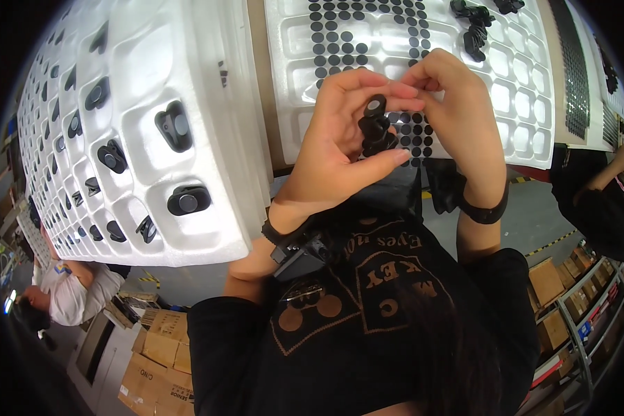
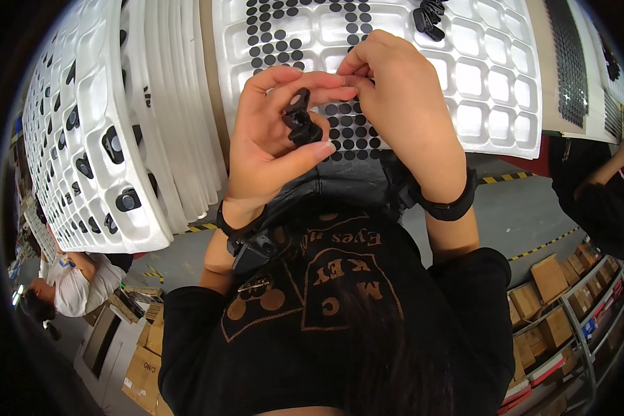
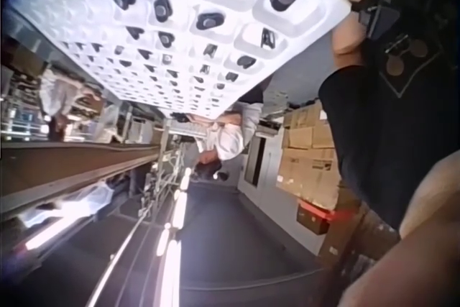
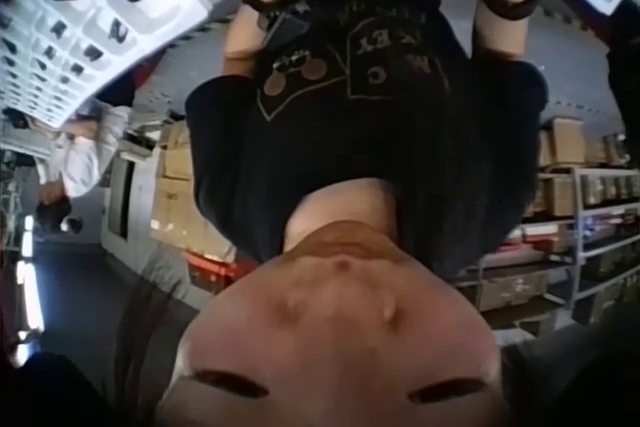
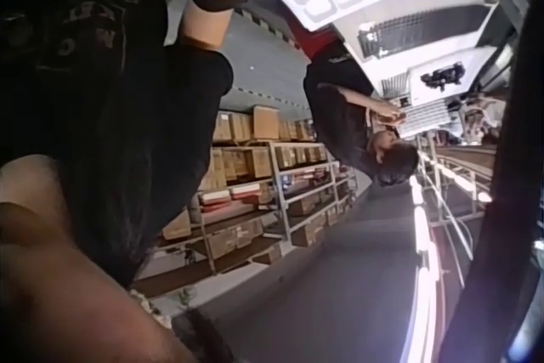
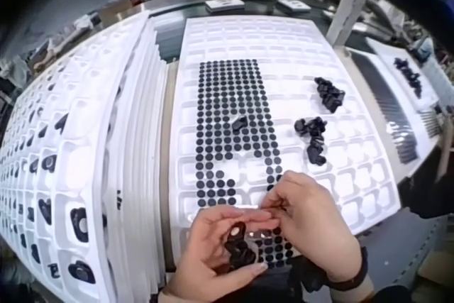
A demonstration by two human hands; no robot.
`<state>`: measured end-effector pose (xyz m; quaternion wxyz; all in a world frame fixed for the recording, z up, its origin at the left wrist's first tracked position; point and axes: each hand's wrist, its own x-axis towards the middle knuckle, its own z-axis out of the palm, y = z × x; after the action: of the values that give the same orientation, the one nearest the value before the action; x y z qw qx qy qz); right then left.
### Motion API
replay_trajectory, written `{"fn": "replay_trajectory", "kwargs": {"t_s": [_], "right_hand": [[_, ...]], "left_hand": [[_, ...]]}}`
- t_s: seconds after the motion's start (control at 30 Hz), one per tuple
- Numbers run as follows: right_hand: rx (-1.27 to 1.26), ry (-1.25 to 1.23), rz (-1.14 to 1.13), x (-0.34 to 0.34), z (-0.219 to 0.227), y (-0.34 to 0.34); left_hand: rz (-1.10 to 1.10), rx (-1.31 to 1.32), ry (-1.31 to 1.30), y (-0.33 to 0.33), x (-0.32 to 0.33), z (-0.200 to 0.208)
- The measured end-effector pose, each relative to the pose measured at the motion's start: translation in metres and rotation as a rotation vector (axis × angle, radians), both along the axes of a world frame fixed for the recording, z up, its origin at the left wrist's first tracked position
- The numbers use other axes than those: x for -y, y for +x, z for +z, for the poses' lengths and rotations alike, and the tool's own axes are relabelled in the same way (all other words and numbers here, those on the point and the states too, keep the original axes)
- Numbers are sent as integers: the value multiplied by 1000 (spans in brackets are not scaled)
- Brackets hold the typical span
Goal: Assembling small electronic components and placing them into white trays on an assembly line.
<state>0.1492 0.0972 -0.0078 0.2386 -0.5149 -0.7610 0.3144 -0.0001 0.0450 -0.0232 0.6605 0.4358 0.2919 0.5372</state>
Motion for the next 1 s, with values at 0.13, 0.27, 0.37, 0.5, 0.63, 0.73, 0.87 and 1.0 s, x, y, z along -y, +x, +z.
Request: {"fn": "replay_trajectory", "kwargs": {"t_s": [0.13,0.27,0.37,0.5,0.63,0.73,0.87,1.0], "right_hand": [[-43,15,-34,5,2,-1],[-89,-48,-80,10,0,-2],[-4,2,-10,10,-1,1],[53,49,25,11,-4,3],[45,8,29,10,-3,7],[-132,-50,5,9,-2,13],[-473,-93,-40,18,6,16],[-482,-35,-29,37,12,14]], "left_hand": [[-30,54,-43,-1,6,2],[-70,61,-81,0,9,1],[-63,-32,-81,4,13,2],[42,-265,9,9,14,1],[171,-412,203,11,11,-4],[184,-447,243,10,11,-6],[91,-331,86,8,15,-5],[147,-391,156,11,17,-13]]}}
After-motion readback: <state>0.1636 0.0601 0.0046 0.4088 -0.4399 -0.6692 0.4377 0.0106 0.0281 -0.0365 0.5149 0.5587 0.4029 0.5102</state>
